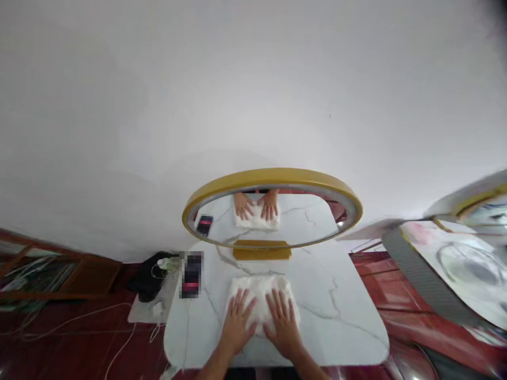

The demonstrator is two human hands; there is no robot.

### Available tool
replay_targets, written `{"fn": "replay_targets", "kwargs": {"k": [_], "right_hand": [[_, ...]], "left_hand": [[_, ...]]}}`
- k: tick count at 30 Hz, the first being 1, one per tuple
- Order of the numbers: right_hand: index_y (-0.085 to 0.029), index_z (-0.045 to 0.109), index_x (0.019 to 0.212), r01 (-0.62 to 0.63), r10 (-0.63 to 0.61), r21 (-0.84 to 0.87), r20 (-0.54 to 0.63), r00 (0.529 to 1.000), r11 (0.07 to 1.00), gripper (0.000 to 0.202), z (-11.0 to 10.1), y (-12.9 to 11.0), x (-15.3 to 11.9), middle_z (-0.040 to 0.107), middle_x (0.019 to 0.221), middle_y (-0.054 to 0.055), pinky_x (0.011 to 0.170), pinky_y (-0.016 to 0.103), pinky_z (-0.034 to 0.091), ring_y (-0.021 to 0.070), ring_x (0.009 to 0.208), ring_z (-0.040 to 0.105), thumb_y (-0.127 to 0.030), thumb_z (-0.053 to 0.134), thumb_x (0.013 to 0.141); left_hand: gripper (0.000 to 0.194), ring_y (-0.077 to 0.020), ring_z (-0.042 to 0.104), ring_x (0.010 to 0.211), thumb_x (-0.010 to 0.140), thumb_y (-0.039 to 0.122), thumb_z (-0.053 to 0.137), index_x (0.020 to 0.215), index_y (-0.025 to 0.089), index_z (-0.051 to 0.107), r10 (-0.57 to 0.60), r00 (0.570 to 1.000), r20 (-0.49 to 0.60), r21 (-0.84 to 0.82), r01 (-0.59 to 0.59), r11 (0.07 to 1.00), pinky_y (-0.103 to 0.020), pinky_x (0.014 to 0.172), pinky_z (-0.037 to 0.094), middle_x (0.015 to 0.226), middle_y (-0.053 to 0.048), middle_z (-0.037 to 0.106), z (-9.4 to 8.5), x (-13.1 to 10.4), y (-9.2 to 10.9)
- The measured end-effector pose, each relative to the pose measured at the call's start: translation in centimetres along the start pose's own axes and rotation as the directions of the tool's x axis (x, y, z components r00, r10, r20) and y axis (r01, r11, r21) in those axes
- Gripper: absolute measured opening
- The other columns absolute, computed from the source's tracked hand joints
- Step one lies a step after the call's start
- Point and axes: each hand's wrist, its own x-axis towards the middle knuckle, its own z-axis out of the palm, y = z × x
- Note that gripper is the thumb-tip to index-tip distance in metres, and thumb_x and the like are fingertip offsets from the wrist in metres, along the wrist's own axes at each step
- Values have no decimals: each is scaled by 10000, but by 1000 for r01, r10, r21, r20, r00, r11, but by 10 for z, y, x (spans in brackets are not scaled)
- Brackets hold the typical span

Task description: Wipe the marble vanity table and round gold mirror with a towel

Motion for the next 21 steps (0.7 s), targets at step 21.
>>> {"fn": "replay_targets", "kwargs": {"k": [21], "right_hand": [[-261,103,1468,3,-5,36,48,999,999,687,-9,19,31,114,1533,23,1112,496,104,278,1406,101,-445,389,871]], "left_hand": [[721,-278,102,1416,823,339,558,1445,370,194,-75,981,176,-203,111,973,-490,1129,147,1553,27,106,-22,41,-8]]}}
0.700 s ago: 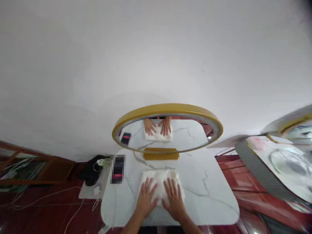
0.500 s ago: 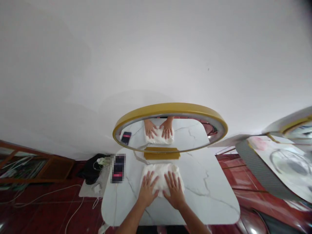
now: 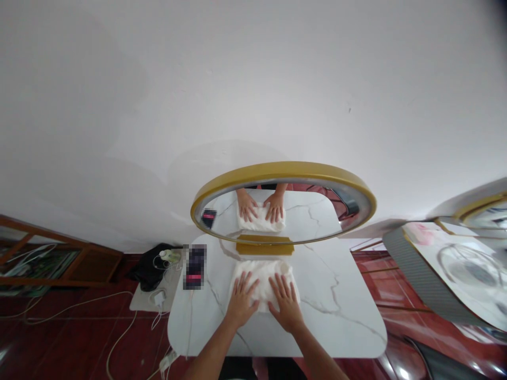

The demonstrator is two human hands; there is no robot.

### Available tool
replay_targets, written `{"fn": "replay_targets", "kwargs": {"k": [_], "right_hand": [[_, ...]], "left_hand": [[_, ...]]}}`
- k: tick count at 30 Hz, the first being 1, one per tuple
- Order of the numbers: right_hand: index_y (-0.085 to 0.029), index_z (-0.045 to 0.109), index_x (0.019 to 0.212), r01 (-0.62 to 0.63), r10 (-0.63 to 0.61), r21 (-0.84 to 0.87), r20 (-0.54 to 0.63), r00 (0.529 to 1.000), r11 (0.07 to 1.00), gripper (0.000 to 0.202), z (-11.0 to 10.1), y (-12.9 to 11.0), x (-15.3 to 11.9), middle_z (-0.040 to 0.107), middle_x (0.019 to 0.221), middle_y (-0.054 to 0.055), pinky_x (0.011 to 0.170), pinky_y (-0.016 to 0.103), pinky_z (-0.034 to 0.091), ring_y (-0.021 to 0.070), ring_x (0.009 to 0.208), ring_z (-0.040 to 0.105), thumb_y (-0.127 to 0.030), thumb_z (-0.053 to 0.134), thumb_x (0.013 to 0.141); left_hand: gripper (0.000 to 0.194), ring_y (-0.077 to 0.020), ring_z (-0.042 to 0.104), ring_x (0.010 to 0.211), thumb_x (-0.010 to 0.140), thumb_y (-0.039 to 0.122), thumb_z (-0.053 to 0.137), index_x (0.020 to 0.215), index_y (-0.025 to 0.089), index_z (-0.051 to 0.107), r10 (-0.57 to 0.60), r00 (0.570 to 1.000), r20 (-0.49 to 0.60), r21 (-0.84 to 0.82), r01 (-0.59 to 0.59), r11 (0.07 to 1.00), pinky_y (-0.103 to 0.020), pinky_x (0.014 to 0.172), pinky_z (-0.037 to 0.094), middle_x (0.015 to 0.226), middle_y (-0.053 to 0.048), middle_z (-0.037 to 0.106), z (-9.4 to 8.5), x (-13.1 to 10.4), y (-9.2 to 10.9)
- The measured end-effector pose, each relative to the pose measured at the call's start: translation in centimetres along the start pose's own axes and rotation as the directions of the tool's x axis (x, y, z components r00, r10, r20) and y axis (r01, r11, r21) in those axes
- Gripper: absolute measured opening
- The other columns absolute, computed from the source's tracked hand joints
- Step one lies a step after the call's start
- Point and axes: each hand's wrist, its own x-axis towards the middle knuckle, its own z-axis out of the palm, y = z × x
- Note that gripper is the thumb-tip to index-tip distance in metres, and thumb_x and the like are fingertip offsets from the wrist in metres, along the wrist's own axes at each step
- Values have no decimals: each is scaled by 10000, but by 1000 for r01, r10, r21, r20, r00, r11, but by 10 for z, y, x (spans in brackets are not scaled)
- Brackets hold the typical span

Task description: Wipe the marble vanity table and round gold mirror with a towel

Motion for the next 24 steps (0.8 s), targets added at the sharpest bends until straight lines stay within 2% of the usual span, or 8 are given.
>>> {"fn": "replay_targets", "kwargs": {"k": [4,11,15,24], "right_hand": [[-256,112,1468,10,-10,18,5,1000,1000,691,0,-6,-30,119,1532,28,1116,495,99,285,1403,116,-435,401,866],[-237,109,1470,38,-39,34,24,999,999,708,5,-19,-81,158,1522,42,1106,534,84,314,1397,129,-450,398,860],[-237,124,1469,43,-43,29,27,999,999,697,5,-20,-87,167,1521,45,1103,535,88,312,1396,137,-441,399,861],[-245,140,1468,22,-22,4,5,1000,1000,712,8,-22,-77,165,1522,48,1105,533,75,312,1397,130,-473,407,849]], "left_hand": [[708,-280,73,1419,840,348,545,1446,375,180,25,999,41,-77,-22,997,-503,1132,148,1555,45,68,3,-27,6],[788,-284,46,1421,806,265,581,1451,378,142,28,996,90,-137,-16,990,-537,1130,153,1554,51,42,18,-74,20],[788,-284,47,1421,805,280,588,1448,388,145,29,994,104,-157,-12,988,-545,1129,157,1554,56,39,18,-80,23],[820,-293,65,1418,770,252,614,1445,386,167,9,994,106,-139,6,990,-533,1131,156,1556,49,41,17,-74,18]]}}
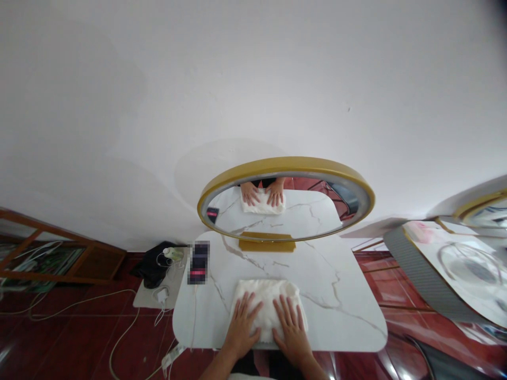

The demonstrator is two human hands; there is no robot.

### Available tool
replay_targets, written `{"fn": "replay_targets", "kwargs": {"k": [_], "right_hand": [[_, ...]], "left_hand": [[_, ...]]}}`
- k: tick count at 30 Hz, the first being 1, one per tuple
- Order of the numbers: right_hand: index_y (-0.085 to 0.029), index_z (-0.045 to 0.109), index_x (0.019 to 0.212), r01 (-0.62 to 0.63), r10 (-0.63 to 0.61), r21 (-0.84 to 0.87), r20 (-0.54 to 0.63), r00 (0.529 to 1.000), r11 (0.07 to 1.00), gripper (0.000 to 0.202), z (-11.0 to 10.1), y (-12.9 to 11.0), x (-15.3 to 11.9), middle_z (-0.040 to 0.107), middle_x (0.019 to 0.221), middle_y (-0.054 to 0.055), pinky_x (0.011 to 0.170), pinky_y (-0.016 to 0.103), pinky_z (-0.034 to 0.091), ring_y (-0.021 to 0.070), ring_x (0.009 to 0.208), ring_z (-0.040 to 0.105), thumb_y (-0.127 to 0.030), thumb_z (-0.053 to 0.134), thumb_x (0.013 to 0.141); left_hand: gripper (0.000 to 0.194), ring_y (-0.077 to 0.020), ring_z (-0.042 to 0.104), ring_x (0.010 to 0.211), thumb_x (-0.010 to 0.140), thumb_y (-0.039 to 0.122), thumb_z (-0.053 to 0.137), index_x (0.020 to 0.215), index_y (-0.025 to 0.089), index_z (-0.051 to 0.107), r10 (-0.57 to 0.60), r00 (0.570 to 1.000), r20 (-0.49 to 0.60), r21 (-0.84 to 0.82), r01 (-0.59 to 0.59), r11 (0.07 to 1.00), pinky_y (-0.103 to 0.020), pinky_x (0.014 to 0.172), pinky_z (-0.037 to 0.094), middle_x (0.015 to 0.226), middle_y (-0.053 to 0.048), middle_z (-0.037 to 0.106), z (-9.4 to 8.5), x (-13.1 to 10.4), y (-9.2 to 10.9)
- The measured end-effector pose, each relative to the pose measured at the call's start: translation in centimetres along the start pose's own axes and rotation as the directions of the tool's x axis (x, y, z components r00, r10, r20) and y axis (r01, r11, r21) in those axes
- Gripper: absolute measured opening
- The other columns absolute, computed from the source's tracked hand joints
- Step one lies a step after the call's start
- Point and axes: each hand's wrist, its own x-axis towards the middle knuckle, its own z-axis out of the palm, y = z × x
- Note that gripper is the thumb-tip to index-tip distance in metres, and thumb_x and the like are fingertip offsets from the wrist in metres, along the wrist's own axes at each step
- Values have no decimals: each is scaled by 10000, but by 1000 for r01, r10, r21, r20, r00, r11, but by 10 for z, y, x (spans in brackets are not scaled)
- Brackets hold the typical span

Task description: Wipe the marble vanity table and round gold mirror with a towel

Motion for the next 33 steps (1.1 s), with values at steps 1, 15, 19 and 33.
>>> {"fn": "replay_targets", "kwargs": {"k": [1,15,19,33], "right_hand": [[-248,137,1468,-4,4,-2,-3,1000,1000,710,0,0,3,164,1523,46,1104,534,77,310,1397,131,-468,406,848],[-276,57,1467,-73,72,-15,-29,997,997,736,6,-7,83,104,1531,10,1096,511,107,286,1406,92,-412,412,837],[-283,56,1466,-78,78,-4,-26,997,997,738,4,-7,93,83,1533,10,1100,504,95,278,1407,95,-401,421,836],[-272,67,1468,-49,50,53,-10,999,997,700,-2,-15,49,102,1534,4,1118,489,91,272,1407,98,-389,395,860]], "left_hand": [[818,-294,68,1418,769,251,612,1445,384,171,0,1000,-6,4,0,1000,-532,1130,157,1556,47,44,-1,2,-1],[665,-276,146,1406,801,329,566,1413,351,307,-50,995,-88,106,59,993,-465,1128,161,1539,32,188,-41,59,-33],[670,-290,137,1406,789,275,553,1412,343,316,-73,993,-91,102,83,991,-482,1123,169,1538,22,193,-44,66,-33],[730,-265,86,1420,745,199,542,1417,351,299,-127,989,-77,39,130,991,-511,1132,143,1545,51,135,-26,27,-15]]}}
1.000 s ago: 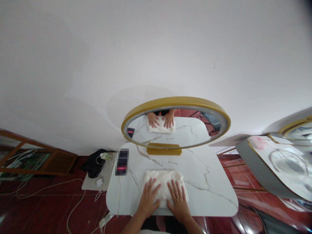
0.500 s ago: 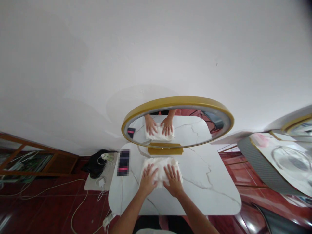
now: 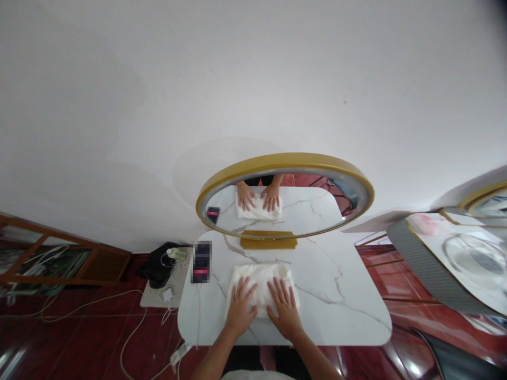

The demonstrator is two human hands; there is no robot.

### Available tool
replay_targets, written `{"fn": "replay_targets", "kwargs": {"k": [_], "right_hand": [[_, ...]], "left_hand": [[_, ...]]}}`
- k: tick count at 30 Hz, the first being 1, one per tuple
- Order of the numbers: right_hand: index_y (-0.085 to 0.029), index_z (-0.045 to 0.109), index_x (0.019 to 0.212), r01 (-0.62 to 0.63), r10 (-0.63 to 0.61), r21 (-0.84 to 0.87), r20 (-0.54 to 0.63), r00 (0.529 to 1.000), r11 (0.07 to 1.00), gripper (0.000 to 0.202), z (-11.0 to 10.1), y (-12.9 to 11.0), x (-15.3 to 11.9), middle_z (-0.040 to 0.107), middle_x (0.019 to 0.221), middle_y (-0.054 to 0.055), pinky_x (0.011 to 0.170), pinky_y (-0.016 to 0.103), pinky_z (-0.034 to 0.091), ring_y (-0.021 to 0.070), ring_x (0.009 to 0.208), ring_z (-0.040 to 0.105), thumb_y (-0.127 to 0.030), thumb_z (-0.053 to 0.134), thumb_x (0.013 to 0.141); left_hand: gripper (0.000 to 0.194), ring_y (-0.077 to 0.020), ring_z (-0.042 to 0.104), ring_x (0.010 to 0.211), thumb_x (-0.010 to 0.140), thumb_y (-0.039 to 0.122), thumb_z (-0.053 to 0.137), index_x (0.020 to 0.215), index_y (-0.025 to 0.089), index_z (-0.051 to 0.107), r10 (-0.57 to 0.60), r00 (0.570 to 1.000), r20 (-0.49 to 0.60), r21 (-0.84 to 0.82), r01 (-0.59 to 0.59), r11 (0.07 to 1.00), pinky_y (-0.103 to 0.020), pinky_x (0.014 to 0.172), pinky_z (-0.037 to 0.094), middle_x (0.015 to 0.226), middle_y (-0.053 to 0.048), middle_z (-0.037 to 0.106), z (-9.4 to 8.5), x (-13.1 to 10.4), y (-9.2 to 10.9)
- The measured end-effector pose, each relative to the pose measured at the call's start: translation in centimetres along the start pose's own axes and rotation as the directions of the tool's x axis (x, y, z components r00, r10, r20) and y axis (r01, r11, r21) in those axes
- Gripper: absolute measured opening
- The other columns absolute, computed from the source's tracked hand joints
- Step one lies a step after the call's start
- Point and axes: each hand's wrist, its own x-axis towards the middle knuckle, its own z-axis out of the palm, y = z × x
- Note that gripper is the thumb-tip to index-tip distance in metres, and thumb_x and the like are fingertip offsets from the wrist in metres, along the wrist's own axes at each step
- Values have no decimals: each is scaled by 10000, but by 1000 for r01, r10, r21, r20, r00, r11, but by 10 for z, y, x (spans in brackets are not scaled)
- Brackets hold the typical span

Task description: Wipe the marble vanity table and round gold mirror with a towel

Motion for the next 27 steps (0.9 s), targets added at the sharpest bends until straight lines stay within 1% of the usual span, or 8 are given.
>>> {"fn": "replay_targets", "kwargs": {"k": [3,6,9,13,16,19,23,27], "right_hand": [[-266,67,1469,15,-15,12,6,1000,1000,707,1,0,-16,105,1533,11,1117,492,98,283,1403,111,-412,395,860],[-261,71,1469,44,-45,15,21,999,999,709,1,2,-26,119,1531,20,1110,500,109,296,1399,130,-437,390,861],[-257,81,1469,76,-76,16,29,997,997,700,-1,5,-29,135,1528,29,1107,499,109,292,1395,149,-450,381,868],[-265,92,1468,116,-116,24,29,993,993,685,-6,13,-31,150,1525,17,1109,465,117,266,1391,178,-451,377,872],[-273,104,1466,133,-134,23,26,991,991,676,-8,23,-36,158,1523,7,1110,445,120,252,1389,189,-459,373,874],[-282,119,1464,132,-132,13,32,991,991,674,-9,36,-44,166,1522,0,1115,430,102,244,1389,191,-470,381,873],[-293,132,1461,121,-121,4,36,992,993,661,-11,57,-59,180,1518,-12,1117,421,90,241,1387,196,-465,384,874],[-296,147,1458,107,-107,-9,28,994,994,652,-13,77,-72,196,1515,-13,1113,424,98,249,1385,201,-479,380,877]], "left_hand": [[725,-273,92,1418,764,225,543,1425,355,276,17,1000,11,-9,-17,1000,-521,1130,141,1545,51,124,5,-14,2],[731,-277,97,1417,770,237,549,1431,358,260,12,1000,19,-15,-11,1000,-525,1128,146,1543,51,130,9,-24,7],[738,-268,87,1420,763,228,549,1431,356,262,-9,1000,19,-7,9,1000,-523,1131,149,1540,59,133,11,-28,11],[776,-269,67,1422,728,195,556,1430,352,265,-25,999,21,7,25,1000,-527,1134,143,1540,62,124,15,-28,14],[797,-273,65,1421,723,190,558,1435,359,242,-7,999,35,-1,7,1000,-537,1129,144,1543,57,111,18,-28,18],[796,-276,56,1421,738,204,560,1441,361,220,20,998,61,-17,-19,1000,-537,1128,151,1546,50,91,20,-29,27],[815,-287,33,1421,745,216,574,1447,369,190,49,993,107,-52,-43,998,-560,1126,136,1548,48,52,26,-27,45],[841,-292,13,1421,748,228,591,1450,381,154,81,985,153,-74,-70,995,-576,1120,137,1547,56,20,35,-19,64]]}}
